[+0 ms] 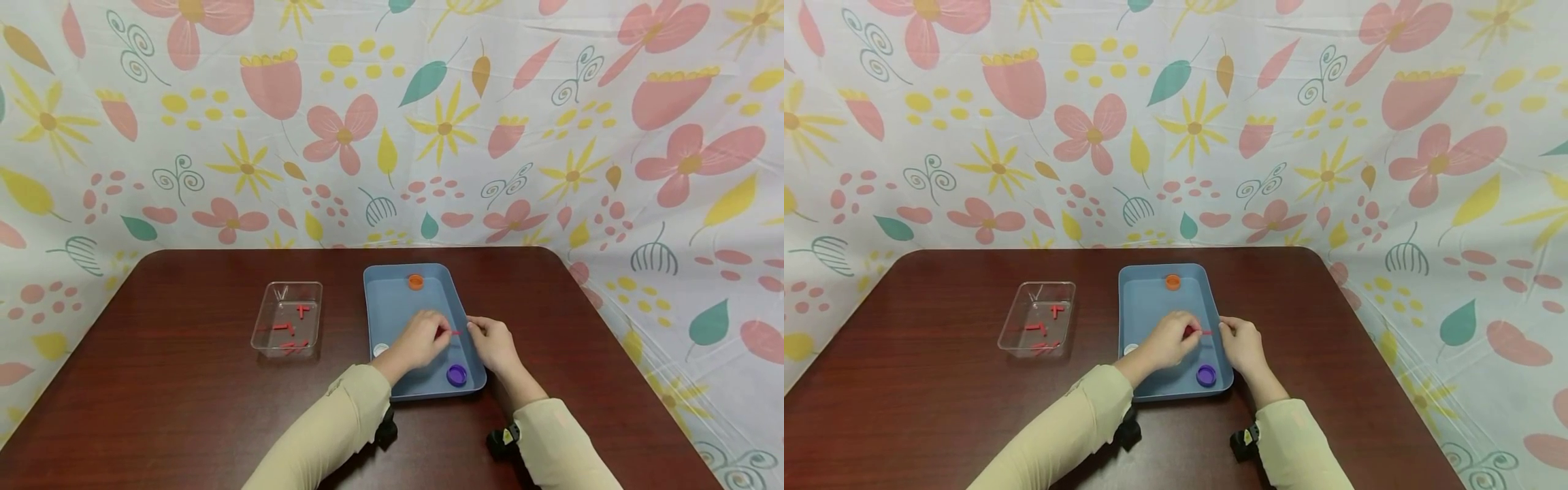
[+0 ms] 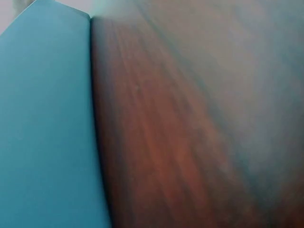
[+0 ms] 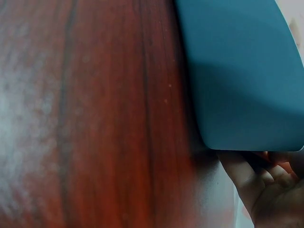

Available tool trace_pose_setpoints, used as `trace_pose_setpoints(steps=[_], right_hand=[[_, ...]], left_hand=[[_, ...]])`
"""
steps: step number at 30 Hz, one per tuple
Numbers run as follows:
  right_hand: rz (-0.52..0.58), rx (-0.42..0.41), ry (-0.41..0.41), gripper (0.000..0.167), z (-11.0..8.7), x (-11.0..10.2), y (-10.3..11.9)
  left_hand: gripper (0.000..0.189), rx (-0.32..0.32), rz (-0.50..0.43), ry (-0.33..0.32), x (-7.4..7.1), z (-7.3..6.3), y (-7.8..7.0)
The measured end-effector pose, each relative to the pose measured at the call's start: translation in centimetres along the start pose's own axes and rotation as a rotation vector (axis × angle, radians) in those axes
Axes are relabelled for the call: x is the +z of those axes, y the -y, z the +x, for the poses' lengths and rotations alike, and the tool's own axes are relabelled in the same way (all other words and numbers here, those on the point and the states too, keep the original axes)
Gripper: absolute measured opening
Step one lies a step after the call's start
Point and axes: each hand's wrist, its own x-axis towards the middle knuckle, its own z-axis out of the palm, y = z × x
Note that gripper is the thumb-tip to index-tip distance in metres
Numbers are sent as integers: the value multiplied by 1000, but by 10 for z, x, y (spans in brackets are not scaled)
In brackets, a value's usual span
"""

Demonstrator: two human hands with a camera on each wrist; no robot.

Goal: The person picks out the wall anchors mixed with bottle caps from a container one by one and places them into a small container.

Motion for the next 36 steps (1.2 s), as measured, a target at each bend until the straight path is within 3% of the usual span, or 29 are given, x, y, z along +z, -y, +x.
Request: trace_pose_setpoints(steps=[7, 20, 36], right_hand=[[-11, 0, 1, 30, 0, -1, 1], [-9, 7, 13, 31, 0, -1, 2], [9, 14, -6, 31, -1, 0, 1]], left_hand=[[9, -79, -227, -29, -2, 0, -1], [8, -95, -383, -87, -7, -1, 2], [8, -68, -399, -212, -23, -12, 15]])
